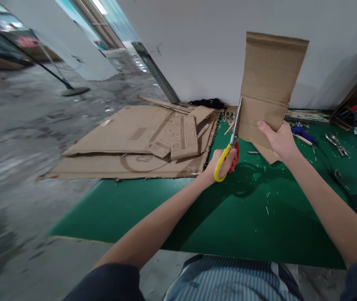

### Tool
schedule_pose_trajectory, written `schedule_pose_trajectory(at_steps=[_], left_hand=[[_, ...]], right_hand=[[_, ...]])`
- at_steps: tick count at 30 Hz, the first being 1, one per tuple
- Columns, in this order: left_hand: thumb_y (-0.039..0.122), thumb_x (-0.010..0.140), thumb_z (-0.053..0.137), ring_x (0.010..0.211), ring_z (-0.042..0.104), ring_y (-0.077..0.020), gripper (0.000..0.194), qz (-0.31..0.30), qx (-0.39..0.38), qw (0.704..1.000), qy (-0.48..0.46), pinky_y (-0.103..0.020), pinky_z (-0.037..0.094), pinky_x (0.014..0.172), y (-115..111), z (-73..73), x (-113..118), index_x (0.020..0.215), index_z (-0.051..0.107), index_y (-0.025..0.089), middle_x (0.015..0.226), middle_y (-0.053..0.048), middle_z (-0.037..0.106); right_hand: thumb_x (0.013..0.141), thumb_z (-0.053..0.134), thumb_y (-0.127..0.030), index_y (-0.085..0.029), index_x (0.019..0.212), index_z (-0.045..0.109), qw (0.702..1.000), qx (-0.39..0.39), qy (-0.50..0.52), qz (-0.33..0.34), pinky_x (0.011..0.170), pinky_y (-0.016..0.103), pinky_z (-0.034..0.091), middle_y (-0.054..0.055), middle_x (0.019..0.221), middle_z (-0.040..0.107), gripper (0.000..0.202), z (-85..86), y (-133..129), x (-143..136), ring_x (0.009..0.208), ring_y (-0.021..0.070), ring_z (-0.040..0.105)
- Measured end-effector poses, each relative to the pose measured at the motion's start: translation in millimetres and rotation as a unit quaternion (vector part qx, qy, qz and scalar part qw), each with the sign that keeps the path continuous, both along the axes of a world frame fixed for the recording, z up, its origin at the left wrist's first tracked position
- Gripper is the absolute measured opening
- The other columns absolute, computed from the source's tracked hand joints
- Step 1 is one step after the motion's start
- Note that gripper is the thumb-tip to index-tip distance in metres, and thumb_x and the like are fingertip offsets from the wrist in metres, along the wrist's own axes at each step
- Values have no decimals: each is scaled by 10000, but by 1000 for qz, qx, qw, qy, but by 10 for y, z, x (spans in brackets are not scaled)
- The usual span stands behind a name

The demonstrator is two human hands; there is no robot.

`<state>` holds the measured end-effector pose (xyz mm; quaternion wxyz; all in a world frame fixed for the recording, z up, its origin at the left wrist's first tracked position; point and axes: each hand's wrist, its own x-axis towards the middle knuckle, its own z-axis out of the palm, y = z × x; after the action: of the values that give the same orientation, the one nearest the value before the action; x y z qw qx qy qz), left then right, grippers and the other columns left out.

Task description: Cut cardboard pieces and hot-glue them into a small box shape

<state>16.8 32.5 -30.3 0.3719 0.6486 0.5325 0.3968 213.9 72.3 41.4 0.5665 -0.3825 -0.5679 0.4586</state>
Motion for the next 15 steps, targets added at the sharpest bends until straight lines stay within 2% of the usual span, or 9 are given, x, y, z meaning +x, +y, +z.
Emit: schedule_pose_trajectory(at_steps=[5,15], left_hand=[[613,943,385,363,555,-117,564,-3,8,1000,-15,-205,428,375,24,-19,8,605,513,181,452,-9,533],[599,950,396,359,534,-95,564,17,25,1000,-4,-186,398,390,52,-101,20,601,513,172,430,5,508]], right_hand=[[721,770,-573,-347,1322,587,999,27,-27,-4,992,581,536,70,1262,688,667,-12,27,8,1214,341,618],[731,774,-559,-354,1319,598,998,61,-15,2,1004,580,537,74,1217,708,647,-32,58,28,1190,344,633]])
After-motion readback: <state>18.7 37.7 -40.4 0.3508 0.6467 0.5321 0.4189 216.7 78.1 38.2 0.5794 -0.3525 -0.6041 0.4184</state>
